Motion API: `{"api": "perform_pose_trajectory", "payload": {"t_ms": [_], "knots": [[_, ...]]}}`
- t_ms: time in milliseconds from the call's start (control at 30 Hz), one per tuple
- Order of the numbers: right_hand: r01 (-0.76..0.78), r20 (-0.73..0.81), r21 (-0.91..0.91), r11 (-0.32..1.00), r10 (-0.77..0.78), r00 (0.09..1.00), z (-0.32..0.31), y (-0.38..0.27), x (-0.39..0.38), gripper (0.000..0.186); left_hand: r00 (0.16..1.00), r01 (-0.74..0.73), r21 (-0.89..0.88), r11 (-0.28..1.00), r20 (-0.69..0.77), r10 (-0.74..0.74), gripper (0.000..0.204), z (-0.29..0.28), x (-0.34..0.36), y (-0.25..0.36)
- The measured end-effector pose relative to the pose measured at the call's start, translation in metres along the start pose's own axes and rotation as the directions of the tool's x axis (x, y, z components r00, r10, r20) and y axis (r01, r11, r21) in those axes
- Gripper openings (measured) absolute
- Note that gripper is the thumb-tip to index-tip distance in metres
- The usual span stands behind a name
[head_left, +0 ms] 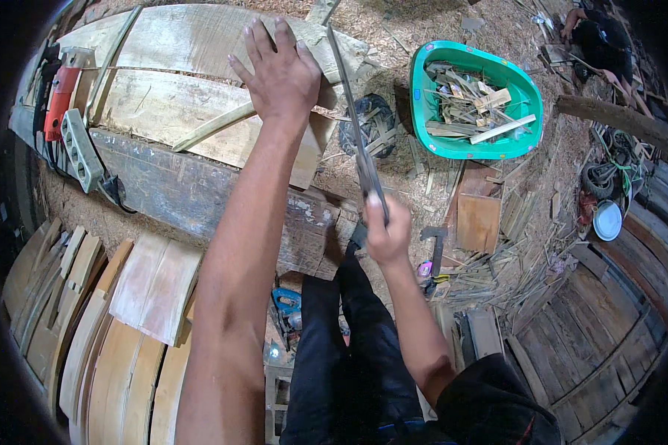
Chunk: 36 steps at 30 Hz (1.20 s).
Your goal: Cutting and assembling small wooden strips to create a miniature fence structure.
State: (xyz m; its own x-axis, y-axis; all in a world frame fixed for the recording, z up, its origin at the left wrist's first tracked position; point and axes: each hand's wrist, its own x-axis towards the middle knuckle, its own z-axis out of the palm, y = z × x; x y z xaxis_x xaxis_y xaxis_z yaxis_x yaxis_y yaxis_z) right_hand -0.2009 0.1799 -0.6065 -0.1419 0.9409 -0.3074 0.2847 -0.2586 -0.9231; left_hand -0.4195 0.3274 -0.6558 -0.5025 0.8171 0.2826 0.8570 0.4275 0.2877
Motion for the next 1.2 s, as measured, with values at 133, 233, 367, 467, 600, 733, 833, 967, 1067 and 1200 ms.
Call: {"api": "perform_pose_trajectory", "payload": {"t_ms": [133,233,367,467,600,733,833,967,1067,1200], "knots": [[-0.008,0.014,-0.013,1.0,0.008,1.0,-0.008,0.012,-0.01,0.037,1.0,0.004,-0.005,1.0,-0.016,-0.005,0.049,0.006,0.0,0.0],[0.042,0.003,-0.009,0.999,-0.042,0.999,0.003,-0.011,0.027,0.037,1.0,0.007,-0.014,1.0,-0.003,-0.007,0.048,0.004,0.001,0.004],[0.034,0.038,0.013,0.999,-0.034,0.999,-0.007,-0.008,-0.004,0.037,0.999,-0.006,-0.007,1.0,-0.034,0.006,0.048,0.002,0.003,-0.004],[-0.072,0.033,-0.013,0.997,0.072,0.997,-0.018,0.009,-0.017,0.037,0.999,0.001,-0.005,1.0,-0.035,-0.001,0.049,0.007,-0.001,0.001],[0.01,0.036,0.02,1.0,-0.011,0.999,0.007,-0.008,0.038,0.037,1.0,-0.001,0.015,1.0,-0.016,0.001,0.049,0.004,0.002,0.002],[0.035,0.021,-0.035,0.999,-0.034,0.999,-0.013,0.012,-0.021,0.038,1.0,0.012,0.026,1.0,0.0,-0.012,0.049,0.003,-0.002,-0.001],[-0.014,0.06,-0.016,1.0,0.015,0.998,-0.014,0.019,0.002,0.038,1.0,0.026,0.01,1.0,0.002,-0.026,0.05,0.006,0.001,0.006],[-0.027,0.044,0.06,0.998,0.024,0.999,0.002,-0.01,0.028,0.038,1.0,0.02,0.009,1.0,0.022,-0.02,0.05,0.001,0.002,0.004],[-0.019,0.039,0.009,1.0,0.018,0.999,-0.016,0.009,-0.019,0.036,1.0,0.008,0.011,1.0,0.007,-0.008,0.049,0.002,0.001,-0.001],[-0.019,0.052,0.012,1.0,0.018,0.998,-0.006,-0.005,0.022,0.035,0.999,-0.006,0.009,1.0,-0.033,0.006,0.049,0.005,0.0,-0.001]]}}
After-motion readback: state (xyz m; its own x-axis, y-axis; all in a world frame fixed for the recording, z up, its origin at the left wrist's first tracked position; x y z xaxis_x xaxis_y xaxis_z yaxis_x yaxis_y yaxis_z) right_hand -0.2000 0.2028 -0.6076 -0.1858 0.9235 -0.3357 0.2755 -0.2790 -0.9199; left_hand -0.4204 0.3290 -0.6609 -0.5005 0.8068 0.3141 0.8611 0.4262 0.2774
